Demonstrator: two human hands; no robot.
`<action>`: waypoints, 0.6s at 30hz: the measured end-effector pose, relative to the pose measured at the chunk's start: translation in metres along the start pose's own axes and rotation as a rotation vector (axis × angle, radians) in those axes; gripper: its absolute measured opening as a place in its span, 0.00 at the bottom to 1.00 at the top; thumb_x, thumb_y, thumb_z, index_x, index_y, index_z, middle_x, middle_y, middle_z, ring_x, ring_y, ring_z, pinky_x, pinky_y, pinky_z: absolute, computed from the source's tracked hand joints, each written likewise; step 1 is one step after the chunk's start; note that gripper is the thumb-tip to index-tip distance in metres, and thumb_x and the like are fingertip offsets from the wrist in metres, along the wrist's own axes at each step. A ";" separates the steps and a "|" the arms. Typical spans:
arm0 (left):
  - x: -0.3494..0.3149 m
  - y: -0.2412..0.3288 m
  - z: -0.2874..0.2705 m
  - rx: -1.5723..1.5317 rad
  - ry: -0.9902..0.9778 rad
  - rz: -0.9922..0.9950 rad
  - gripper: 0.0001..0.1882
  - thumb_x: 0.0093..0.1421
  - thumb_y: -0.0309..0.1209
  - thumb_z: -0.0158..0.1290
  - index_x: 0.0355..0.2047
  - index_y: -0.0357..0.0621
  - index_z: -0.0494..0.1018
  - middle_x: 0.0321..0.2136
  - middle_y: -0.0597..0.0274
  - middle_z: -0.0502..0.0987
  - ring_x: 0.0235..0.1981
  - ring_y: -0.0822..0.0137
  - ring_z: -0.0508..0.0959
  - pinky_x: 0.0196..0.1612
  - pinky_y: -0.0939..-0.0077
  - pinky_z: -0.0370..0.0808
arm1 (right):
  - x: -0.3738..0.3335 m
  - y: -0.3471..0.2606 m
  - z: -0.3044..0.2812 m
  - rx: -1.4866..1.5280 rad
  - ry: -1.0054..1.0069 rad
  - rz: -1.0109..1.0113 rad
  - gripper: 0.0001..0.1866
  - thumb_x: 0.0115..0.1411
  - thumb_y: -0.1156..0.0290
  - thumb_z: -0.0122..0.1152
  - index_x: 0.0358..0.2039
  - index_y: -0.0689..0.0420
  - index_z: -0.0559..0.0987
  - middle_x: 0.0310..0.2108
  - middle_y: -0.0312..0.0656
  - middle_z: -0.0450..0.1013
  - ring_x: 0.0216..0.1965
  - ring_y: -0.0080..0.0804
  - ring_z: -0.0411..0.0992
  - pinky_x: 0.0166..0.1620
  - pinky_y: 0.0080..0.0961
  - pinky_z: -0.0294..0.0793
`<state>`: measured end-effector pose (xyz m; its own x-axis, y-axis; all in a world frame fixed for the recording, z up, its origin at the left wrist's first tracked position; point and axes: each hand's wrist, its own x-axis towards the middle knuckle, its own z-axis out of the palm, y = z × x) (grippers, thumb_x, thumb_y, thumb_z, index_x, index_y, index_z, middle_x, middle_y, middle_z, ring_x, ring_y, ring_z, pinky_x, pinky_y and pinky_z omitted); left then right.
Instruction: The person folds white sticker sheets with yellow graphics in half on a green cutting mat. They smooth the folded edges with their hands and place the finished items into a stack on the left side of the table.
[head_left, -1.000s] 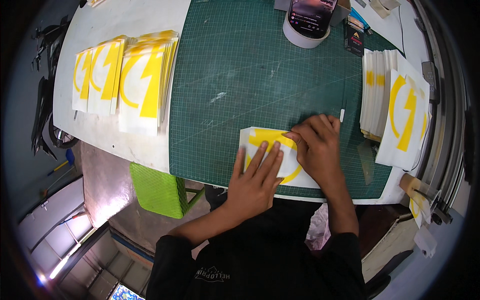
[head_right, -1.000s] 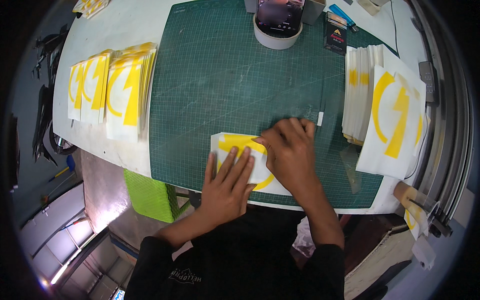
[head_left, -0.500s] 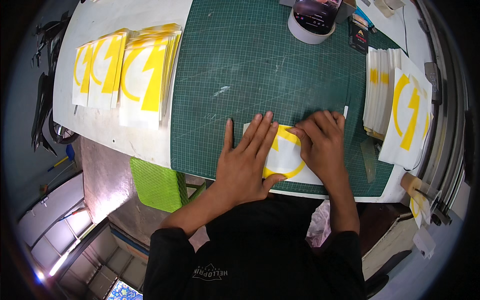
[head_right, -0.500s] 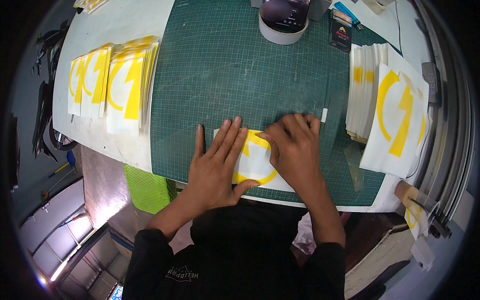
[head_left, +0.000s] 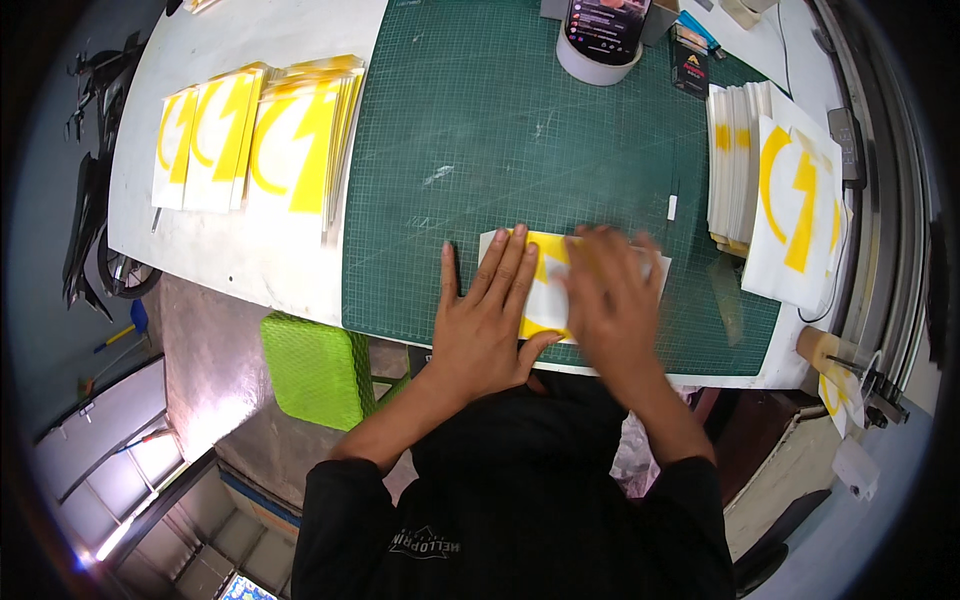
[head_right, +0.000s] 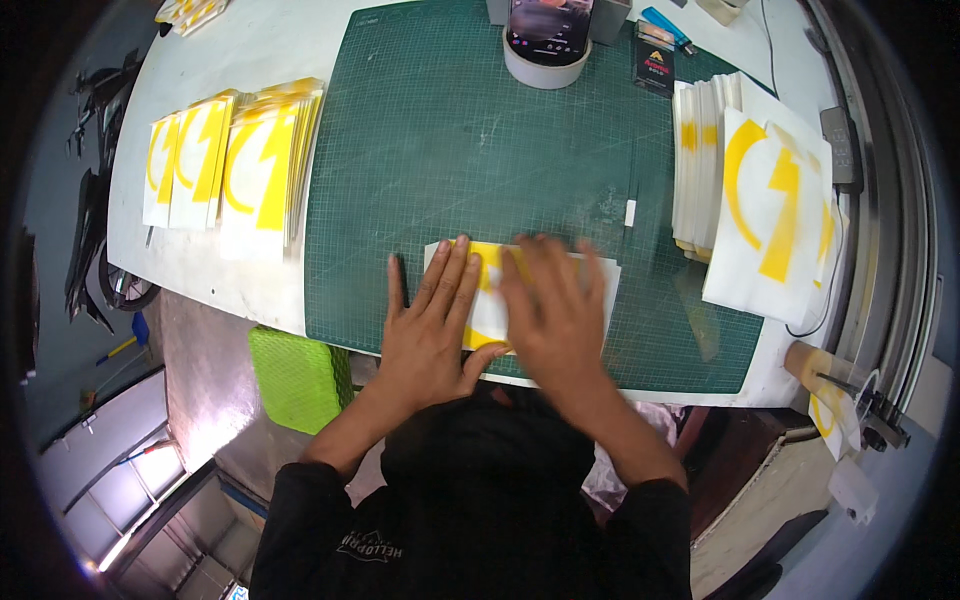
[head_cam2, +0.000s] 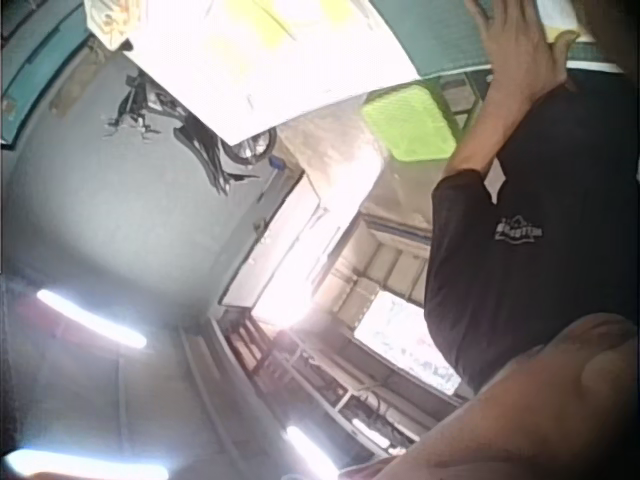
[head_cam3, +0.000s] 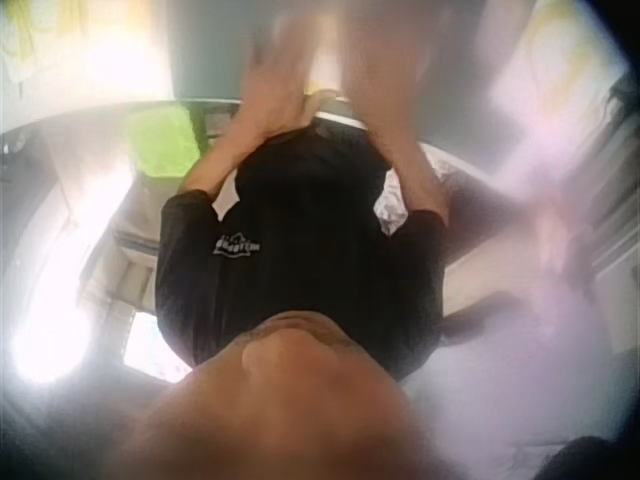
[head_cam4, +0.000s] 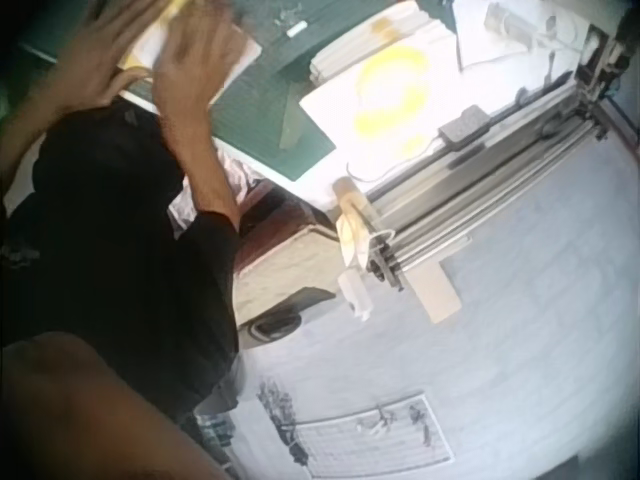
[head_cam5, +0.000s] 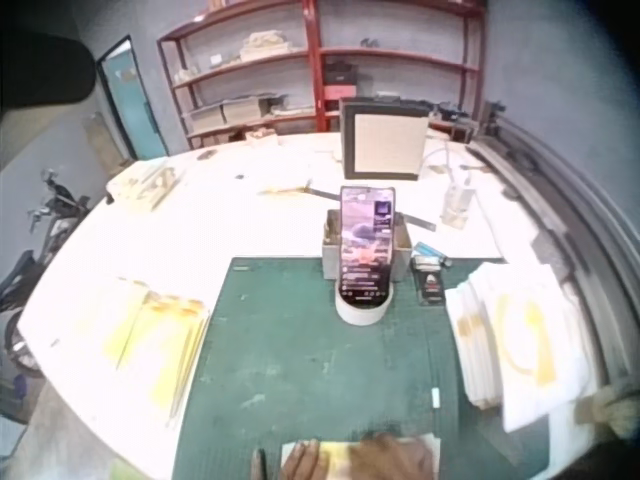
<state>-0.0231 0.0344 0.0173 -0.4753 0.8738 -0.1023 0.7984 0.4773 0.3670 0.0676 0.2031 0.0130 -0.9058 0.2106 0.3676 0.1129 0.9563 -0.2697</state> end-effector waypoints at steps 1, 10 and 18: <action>0.004 -0.001 -0.002 -0.015 -0.001 0.000 0.51 0.64 0.60 0.51 0.74 0.34 0.55 0.77 0.42 0.51 0.79 0.49 0.49 0.73 0.23 0.37 | -0.015 -0.006 -0.004 0.129 -0.197 0.021 0.33 0.63 0.59 0.66 0.64 0.64 0.73 0.68 0.52 0.67 0.74 0.50 0.59 0.74 0.62 0.46; 0.005 -0.002 0.004 -0.008 -0.013 -0.029 0.51 0.58 0.50 0.54 0.75 0.34 0.53 0.77 0.45 0.51 0.79 0.51 0.49 0.74 0.26 0.32 | -0.019 -0.011 -0.001 0.152 -0.418 0.126 0.53 0.64 0.34 0.55 0.74 0.66 0.58 0.78 0.53 0.51 0.79 0.48 0.46 0.77 0.61 0.38; 0.003 -0.002 0.007 0.097 -0.002 0.016 0.57 0.65 0.68 0.49 0.75 0.30 0.50 0.77 0.38 0.49 0.78 0.44 0.50 0.73 0.25 0.35 | -0.061 0.047 -0.043 -0.131 -0.391 0.298 0.43 0.71 0.44 0.53 0.73 0.64 0.61 0.78 0.56 0.50 0.79 0.52 0.46 0.75 0.66 0.35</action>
<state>-0.0236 0.0364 0.0095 -0.4621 0.8813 -0.0987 0.8377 0.4703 0.2776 0.1460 0.2435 0.0158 -0.9087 0.4105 -0.0753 0.4172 0.8890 -0.1887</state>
